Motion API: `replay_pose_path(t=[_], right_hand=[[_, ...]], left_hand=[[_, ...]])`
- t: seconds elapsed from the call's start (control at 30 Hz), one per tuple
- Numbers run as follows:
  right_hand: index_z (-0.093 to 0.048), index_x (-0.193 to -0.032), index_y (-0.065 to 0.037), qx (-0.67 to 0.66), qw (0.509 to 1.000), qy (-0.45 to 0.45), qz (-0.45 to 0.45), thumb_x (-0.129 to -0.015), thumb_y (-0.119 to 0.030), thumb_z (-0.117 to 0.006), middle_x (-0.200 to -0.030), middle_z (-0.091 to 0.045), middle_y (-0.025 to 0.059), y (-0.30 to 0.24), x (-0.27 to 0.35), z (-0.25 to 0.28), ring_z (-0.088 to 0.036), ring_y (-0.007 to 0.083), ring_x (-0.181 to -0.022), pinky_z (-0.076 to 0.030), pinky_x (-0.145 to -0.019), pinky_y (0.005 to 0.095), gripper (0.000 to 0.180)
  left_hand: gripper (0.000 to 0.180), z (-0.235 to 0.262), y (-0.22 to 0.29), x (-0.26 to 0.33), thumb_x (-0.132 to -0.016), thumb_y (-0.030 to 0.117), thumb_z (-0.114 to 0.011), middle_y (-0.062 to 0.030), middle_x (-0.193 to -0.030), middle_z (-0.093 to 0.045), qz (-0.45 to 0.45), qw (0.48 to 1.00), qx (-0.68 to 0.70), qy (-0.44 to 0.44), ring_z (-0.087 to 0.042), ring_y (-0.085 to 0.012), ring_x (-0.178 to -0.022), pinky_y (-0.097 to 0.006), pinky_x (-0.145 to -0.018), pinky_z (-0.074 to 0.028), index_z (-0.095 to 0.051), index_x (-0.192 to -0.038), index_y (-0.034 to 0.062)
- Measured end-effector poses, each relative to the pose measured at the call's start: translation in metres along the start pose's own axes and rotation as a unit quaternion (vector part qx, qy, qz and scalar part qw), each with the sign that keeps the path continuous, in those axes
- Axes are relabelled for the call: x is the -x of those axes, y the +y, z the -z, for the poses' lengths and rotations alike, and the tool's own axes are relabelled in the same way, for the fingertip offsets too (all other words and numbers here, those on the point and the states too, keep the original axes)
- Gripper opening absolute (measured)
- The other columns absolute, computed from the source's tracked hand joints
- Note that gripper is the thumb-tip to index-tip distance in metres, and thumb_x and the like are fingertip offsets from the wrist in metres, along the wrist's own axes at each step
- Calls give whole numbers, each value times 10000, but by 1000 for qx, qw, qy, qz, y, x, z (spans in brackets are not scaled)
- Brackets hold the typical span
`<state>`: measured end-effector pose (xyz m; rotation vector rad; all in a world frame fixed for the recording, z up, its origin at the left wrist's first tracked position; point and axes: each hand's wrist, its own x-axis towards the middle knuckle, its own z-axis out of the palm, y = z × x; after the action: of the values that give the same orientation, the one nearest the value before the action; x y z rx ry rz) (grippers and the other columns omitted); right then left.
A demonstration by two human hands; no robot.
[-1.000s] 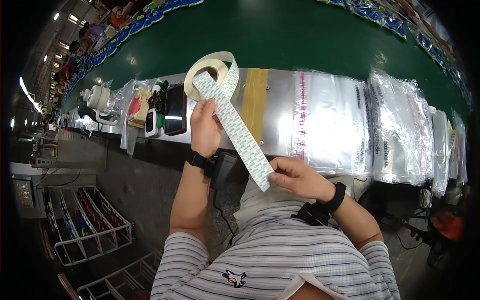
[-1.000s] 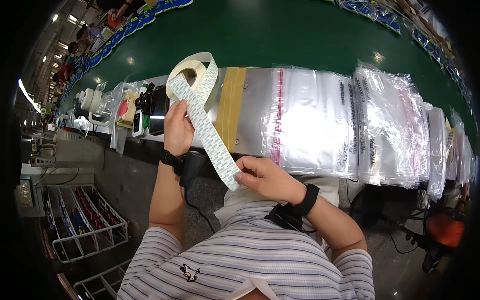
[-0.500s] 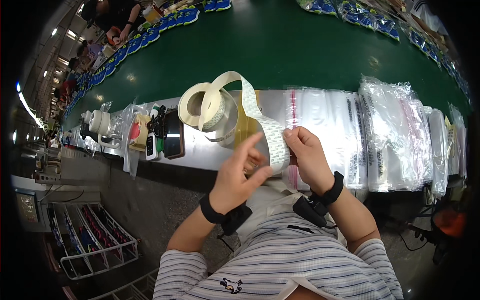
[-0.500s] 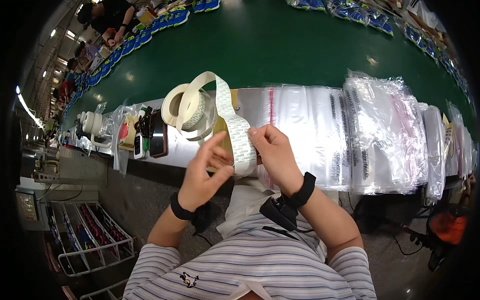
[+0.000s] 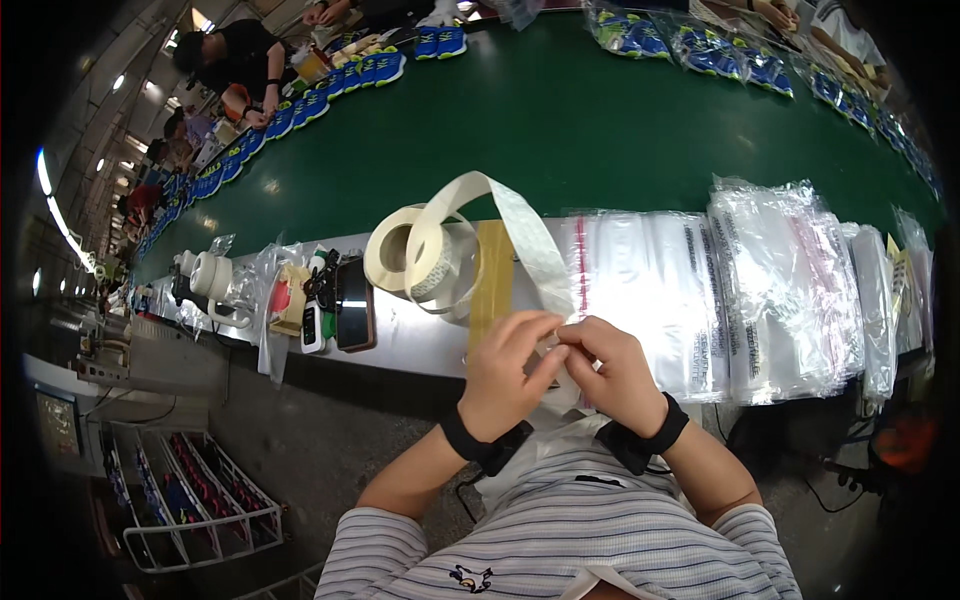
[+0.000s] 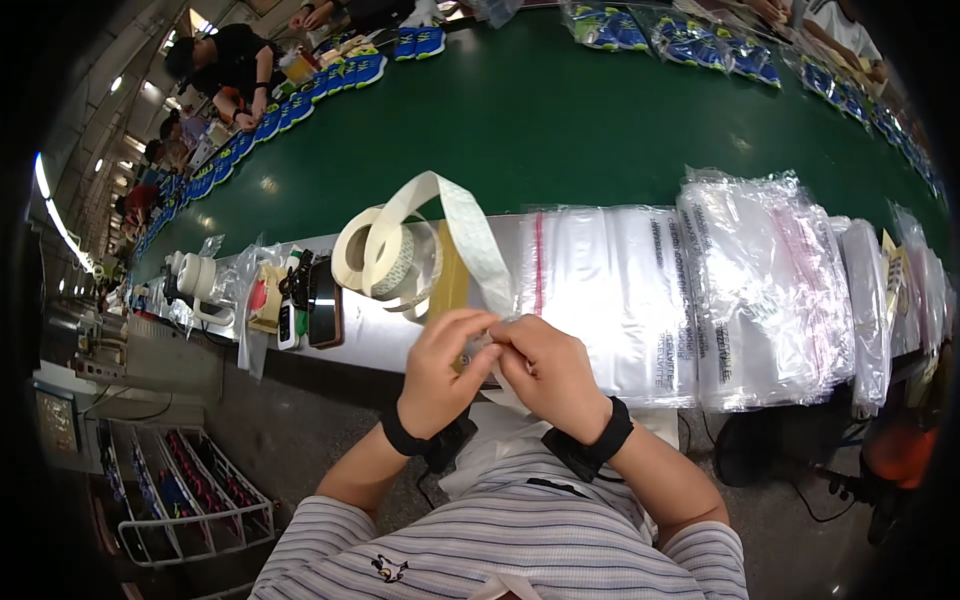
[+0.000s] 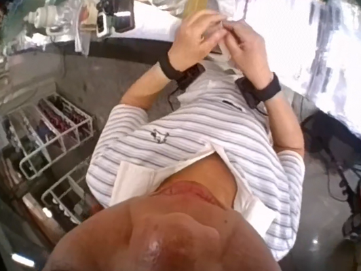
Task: The person stands at a factory assembly line and repeatedly applies printed labels to a stack of clear plastic bags. They peel a label from a roll, place it on a bag, and smooth it down before moving to the next bag in the stack.
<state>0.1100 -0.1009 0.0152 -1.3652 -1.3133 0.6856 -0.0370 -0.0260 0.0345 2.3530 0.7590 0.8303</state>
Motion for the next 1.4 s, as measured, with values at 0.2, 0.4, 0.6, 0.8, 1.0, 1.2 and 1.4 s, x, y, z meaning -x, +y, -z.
replay_pose_path(t=[0.2,0.4,0.6,0.8,1.0,1.2,1.4], right_hand=[[-624,-968,8,-179,979,-9,-99,-870,-1,-563,-772,-586,22,12,1,-9,-507,81,-668,-412,-594,220,116],[-602,-916,13,-180,977,11,-111,-900,-11,-544,-760,-562,-5,13,-2,-4,-475,55,-662,-385,-602,199,65],[-604,-951,22,-226,965,20,-130,-893,-10,-555,-828,-582,-6,23,-5,-8,-491,60,-727,-395,-653,200,82],[-535,-964,-35,-275,909,257,-177,-967,-157,-480,-711,-483,-40,86,-30,39,-476,46,-615,-420,-585,198,135],[-531,-929,32,40,995,-40,-80,-1017,-256,-379,-807,-540,67,66,-11,25,-490,167,-748,-428,-694,302,337],[-551,-960,24,340,934,111,13,-842,-59,-566,-946,-563,189,82,35,57,-528,331,-936,-424,-826,405,145],[-548,-950,-5,387,916,102,-29,-647,-193,-782,-1123,-514,186,59,20,25,-451,392,-1121,-355,-942,492,427]], left_hand=[[183,-1,0,-1,-874,55,-613,-103,-912,-663,117,976,183,-11,-635,-139,-788,-247,-678,-503,-639,-1037,-26],[194,-16,-12,-7,-899,156,-601,-62,-852,-634,130,953,273,-21,-567,-129,-753,-247,-671,-439,-643,-974,-19],[225,-25,-49,-9,-953,189,-531,-8,-917,-626,242,874,422,4,-553,-53,-808,-219,-721,-449,-614,-1038,-2],[281,-7,-38,-18,-990,245,-460,-7,-978,-614,217,894,389,47,-574,-75,-855,-226,-755,-473,-577,-1090,10],[517,-46,-24,18,-922,397,-509,-152,-1302,-486,30,992,46,-112,-436,-312,-1221,-472,-997,-358,-473,-1278,25],[631,-11,-35,2,-858,491,-555,-205,-1413,-368,141,942,-269,-144,-365,-362,-1294,-534,-981,-369,-485,-1300,47],[435,4,-13,-2,-811,286,-668,-143,-1068,-637,71,990,-104,-65,-649,-302,-775,-374,-663,-532,-592,-1152,27]])
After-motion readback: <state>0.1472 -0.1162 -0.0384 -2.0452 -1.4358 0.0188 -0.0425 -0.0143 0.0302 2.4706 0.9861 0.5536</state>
